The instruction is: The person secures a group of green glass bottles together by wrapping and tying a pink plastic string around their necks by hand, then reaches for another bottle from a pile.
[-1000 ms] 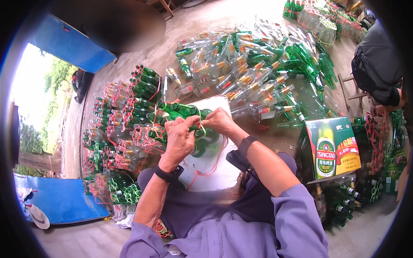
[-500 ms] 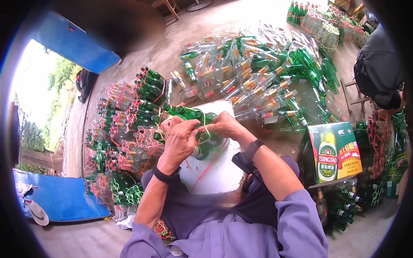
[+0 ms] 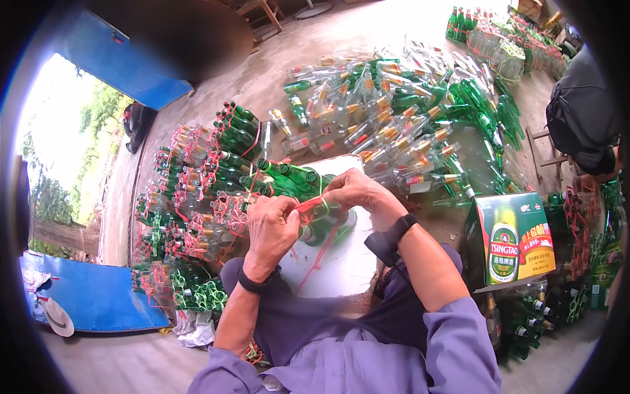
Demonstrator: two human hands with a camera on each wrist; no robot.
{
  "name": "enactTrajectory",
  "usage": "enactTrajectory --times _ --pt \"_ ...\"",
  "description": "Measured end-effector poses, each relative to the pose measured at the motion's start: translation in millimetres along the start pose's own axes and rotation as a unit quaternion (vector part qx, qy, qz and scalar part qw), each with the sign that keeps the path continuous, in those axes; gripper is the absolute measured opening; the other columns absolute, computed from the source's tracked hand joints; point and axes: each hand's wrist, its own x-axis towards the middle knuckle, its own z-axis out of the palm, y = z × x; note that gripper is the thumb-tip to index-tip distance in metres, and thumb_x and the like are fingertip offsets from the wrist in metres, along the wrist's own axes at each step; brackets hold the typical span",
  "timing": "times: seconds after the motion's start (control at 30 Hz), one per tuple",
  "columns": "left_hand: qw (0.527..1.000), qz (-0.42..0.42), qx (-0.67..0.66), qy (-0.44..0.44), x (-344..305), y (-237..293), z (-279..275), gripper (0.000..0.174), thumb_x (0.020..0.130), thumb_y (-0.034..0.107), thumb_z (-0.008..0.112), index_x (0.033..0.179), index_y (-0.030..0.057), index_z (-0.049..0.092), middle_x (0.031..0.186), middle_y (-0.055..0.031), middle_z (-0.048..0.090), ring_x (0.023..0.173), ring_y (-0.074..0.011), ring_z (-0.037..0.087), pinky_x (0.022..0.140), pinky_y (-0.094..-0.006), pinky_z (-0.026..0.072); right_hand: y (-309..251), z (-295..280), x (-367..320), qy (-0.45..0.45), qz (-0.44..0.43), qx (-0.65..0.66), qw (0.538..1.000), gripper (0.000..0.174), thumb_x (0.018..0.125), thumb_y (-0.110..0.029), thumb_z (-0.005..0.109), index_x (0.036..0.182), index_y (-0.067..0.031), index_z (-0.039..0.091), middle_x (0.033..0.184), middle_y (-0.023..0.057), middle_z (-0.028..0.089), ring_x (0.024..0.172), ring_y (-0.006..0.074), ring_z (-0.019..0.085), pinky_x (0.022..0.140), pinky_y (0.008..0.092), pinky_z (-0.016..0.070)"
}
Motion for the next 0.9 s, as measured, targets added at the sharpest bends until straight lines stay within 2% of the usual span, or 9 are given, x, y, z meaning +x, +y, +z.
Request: enactTrajectory --times 0.13,0.23,0.33,0.43,0.53,0.63,0.77,0.83,0.9 --pt "0.999 -0.044 -0.002 0.003 -5 -4 0 0.007 0.081 0.012 0.071 0.088 0.0106 0.070 0.083 -0.0044 0.069 0.085 -0.0260 0.064 0.079 -0.0415 0.0426 -8 0 -1 0.013 0.023 0.000 1.000 0.029 0.083 -0.019 0.076 0.101 0.0043 0.076 0.074 0.0019 0.067 0.062 0.0080 0.060 0.058 0.0268 0.0507" --pt "0.994 -0.090 -0.048 -0.025 -6 -11 -1 0.006 0.084 0.013 0.066 0.088 0.0094 0.068 0.084 -0.0075 0.068 0.084 -0.0291 0.065 0.080 -0.0427 0.0425 -10 4 1 -0.004 0.008 -0.028 1.000 0.025 0.084 -0.016 0.073 0.097 0.0047 0.076 0.070 0.0009 0.065 0.061 0.0078 0.058 0.058 0.0260 0.0495" --pt "0.989 -0.118 -0.077 -0.042 -4 -24 -2 0.007 0.085 0.013 0.065 0.090 0.0091 0.068 0.086 -0.0088 0.069 0.086 -0.0298 0.067 0.079 -0.0425 0.0443 -7 9 4 0.007 -0.025 -0.071 0.997 0.022 0.085 -0.015 0.069 0.091 0.0047 0.076 0.067 0.0002 0.063 0.060 0.0077 0.056 0.057 0.0263 0.0479" --pt "0.995 -0.082 -0.045 -0.023 3 -27 -3 0.008 0.086 0.013 0.065 0.092 0.0091 0.068 0.089 -0.0104 0.070 0.088 -0.0302 0.068 0.079 -0.0431 0.0470 -6 9 3 0.007 -0.033 -0.080 0.996 0.024 0.086 -0.016 0.067 0.089 0.0053 0.076 0.067 0.0000 0.062 0.061 0.0071 0.054 0.057 0.0269 0.0466" --pt "0.990 -0.107 -0.088 -0.036 16 -34 0 0.008 0.086 0.010 0.064 0.092 0.0065 0.068 0.089 -0.0132 0.071 0.087 -0.0329 0.069 0.077 -0.0441 0.0508 -4 10 4 0.018 -0.053 -0.116 0.992 0.026 0.087 -0.019 0.067 0.091 0.0058 0.075 0.067 -0.0002 0.061 0.063 0.0065 0.053 0.060 0.0280 0.0462" --pt "0.969 -0.162 -0.168 -0.076 25 -40 2 0.009 0.085 0.007 0.063 0.090 0.0046 0.071 0.086 -0.0156 0.072 0.082 -0.0359 0.069 0.075 -0.0448 0.0532 -2 12 5 0.034 -0.041 -0.118 0.992 0.029 0.080 -0.020 0.070 0.093 0.0057 0.076 0.068 0.0049 0.065 0.065 0.0117 0.056 0.063 0.0326 0.0485" --pt "0.969 -0.162 -0.176 -0.067 27 -53 12 0.012 0.084 0.008 0.065 0.089 0.0054 0.075 0.083 -0.0171 0.073 0.079 -0.0370 0.071 0.073 -0.0453 0.0543 5 14 9 0.054 -0.046 -0.136 0.988 0.030 0.080 -0.020 0.070 0.093 0.0061 0.076 0.066 0.0063 0.064 0.065 0.0123 0.056 0.063 0.0331 0.0487" --pt "0.992 -0.088 -0.082 -0.049 27 -54 21 0.014 0.083 0.011 0.067 0.091 0.0095 0.078 0.085 -0.0162 0.074 0.081 -0.0356 0.072 0.074 -0.0448 0.0546 6 15 8 0.061 -0.040 -0.142 0.987 0.031 0.080 -0.021 0.070 0.093 0.0063 0.076 0.065 0.0064 0.063 0.064 0.0125 0.056 0.063 0.0334 0.0487" --pt "0.991 -0.102 -0.044 -0.075 27 -37 9 0.016 0.083 0.009 0.065 0.090 0.0095 0.079 0.087 -0.0162 0.074 0.081 -0.0350 0.072 0.074 -0.0437 0.0551 7 14 7 0.091 -0.044 -0.140 0.985 0.029 0.081 -0.022 0.071 0.088 0.0057 0.076 0.063 0.0052 0.062 0.062 0.0124 0.055 0.060 0.0341 0.0478"
